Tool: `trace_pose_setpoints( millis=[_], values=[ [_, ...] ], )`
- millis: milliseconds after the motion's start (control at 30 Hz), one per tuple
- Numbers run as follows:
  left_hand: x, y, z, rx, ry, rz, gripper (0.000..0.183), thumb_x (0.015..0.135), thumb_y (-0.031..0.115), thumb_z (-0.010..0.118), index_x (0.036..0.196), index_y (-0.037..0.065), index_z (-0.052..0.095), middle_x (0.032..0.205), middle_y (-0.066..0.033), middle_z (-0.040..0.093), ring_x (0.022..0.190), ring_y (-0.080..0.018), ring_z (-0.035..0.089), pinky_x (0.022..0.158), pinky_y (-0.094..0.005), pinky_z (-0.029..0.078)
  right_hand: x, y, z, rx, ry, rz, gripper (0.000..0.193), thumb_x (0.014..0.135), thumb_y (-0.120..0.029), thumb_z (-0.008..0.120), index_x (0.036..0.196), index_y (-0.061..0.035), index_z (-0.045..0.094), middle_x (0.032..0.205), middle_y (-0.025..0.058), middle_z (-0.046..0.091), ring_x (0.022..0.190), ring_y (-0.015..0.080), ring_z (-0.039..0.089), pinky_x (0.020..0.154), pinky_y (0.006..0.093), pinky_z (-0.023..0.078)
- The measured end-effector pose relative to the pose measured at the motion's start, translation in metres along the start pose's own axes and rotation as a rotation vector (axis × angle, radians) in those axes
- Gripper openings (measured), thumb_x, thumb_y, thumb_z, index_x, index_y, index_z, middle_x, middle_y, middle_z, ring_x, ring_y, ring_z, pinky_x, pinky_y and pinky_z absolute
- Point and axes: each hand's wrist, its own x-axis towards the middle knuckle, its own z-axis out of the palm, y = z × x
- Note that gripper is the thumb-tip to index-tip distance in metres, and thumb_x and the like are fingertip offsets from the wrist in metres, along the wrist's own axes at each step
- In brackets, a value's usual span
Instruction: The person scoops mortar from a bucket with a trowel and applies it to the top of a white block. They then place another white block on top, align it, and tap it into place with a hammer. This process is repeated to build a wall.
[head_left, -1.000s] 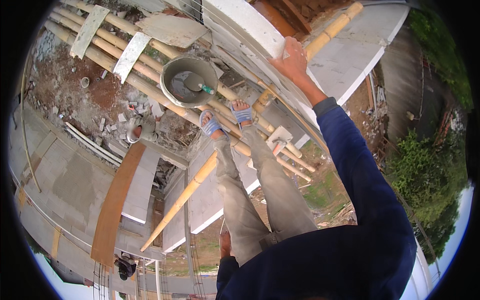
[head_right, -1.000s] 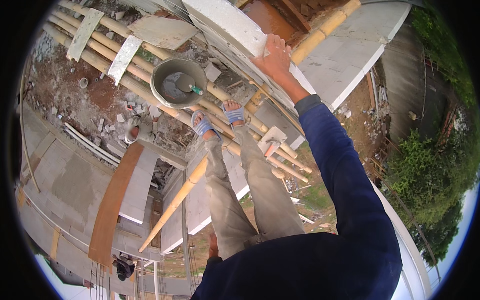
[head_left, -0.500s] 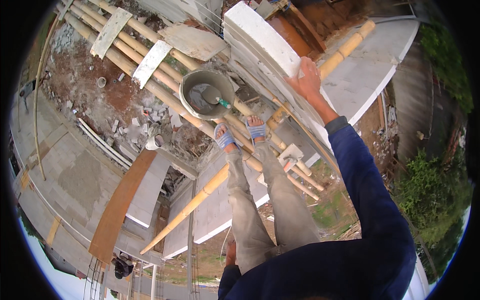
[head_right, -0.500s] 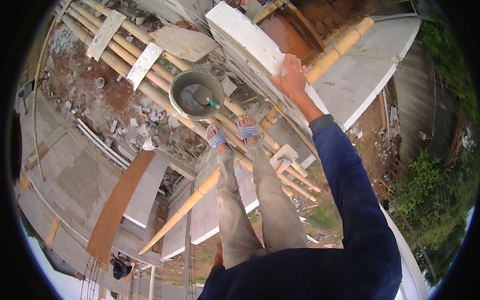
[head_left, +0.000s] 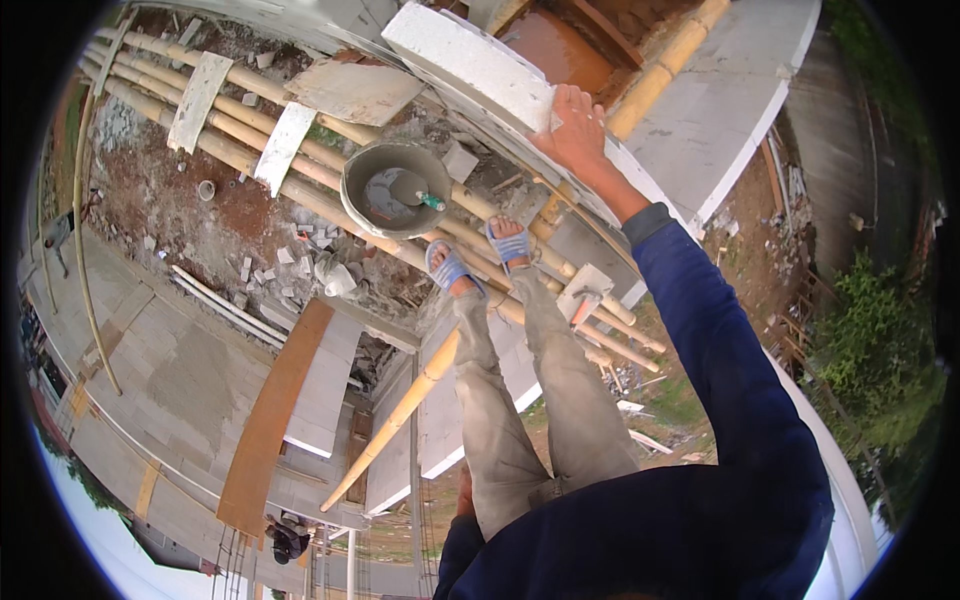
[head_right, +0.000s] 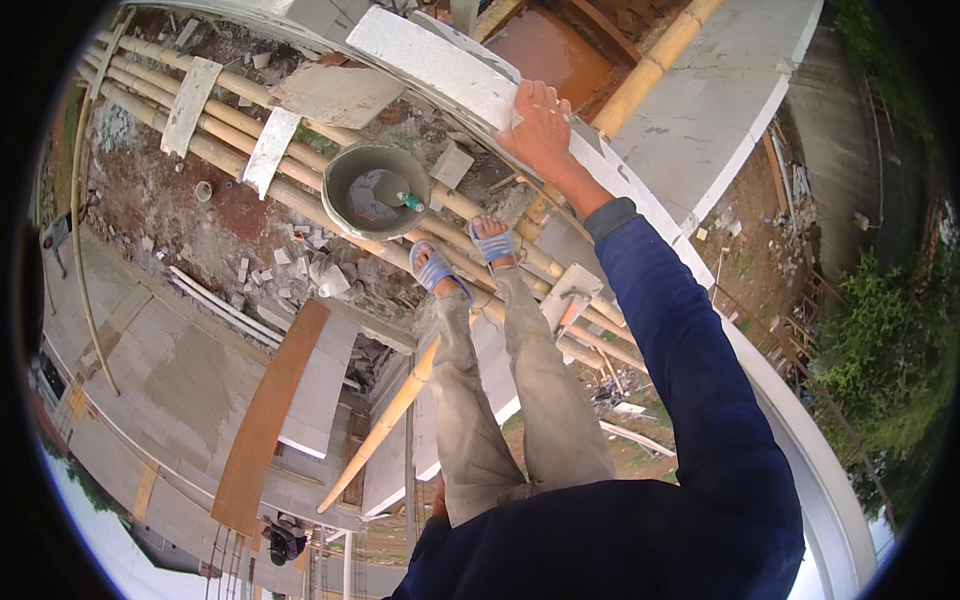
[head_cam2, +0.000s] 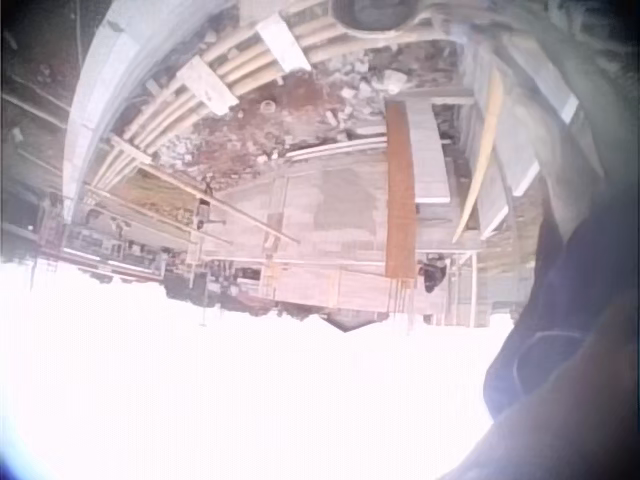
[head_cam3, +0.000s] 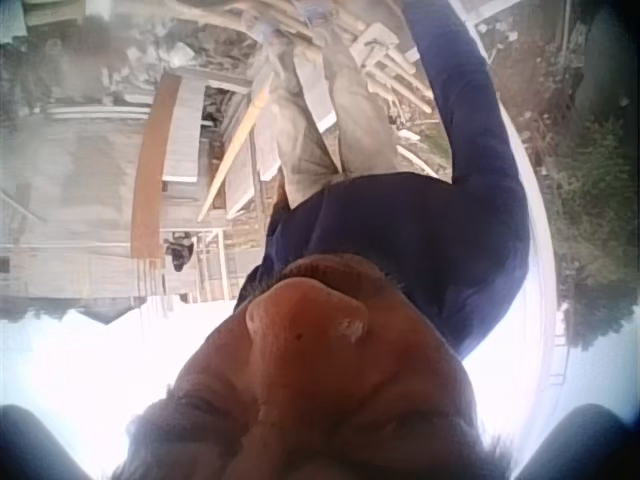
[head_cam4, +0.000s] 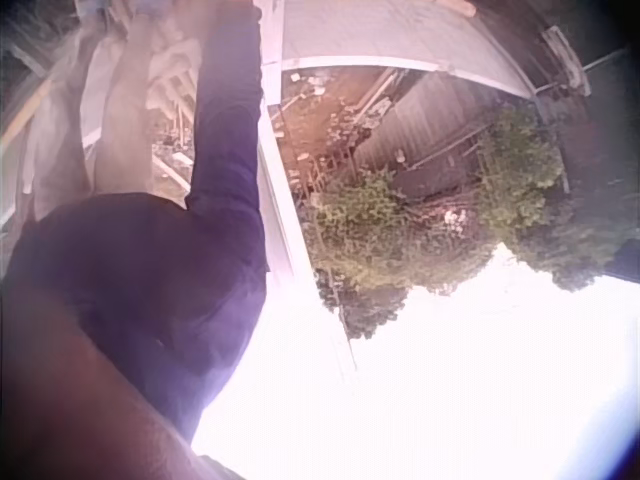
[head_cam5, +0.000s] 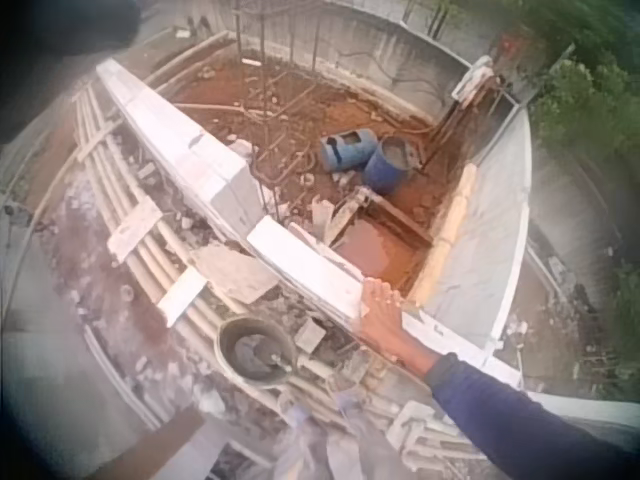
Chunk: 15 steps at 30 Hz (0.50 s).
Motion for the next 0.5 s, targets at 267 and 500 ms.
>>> trace_pose_setpoints(
  millis=[267,500],
  values=[
    [-0.009,0.076,-0.045,-0.007,0.030,-0.097,0.046,0.105,0.034,0.064,0.137,0.002,0.068,0.116,-0.0195,0.078,0.112,-0.0342,0.075,0.088,-0.0431,0.057,-0.118,0.050,-0.064,0.381,0.777,0.068,0.027,0.098,-0.018,0.073,0.120,-0.0024,0.065,0.114,0.0143,0.068,0.110,0.0350,0.064,0.098,0.0459,0.045],
    [0.085,0.233,-0.058,0.364,0.285,0.288,0.059,0.102,0.024,0.072,0.146,-0.012,0.056,0.132,-0.0243,0.071,0.121,-0.0288,0.070,0.105,-0.0381,0.053,-0.312,0.081,0.024,0.708,0.249,0.618,0.020,0.104,-0.013,0.068,0.118,0.0015,0.065,0.105,0.0155,0.068,0.097,0.0301,0.066,0.090,0.0410,0.053]
  ],
)
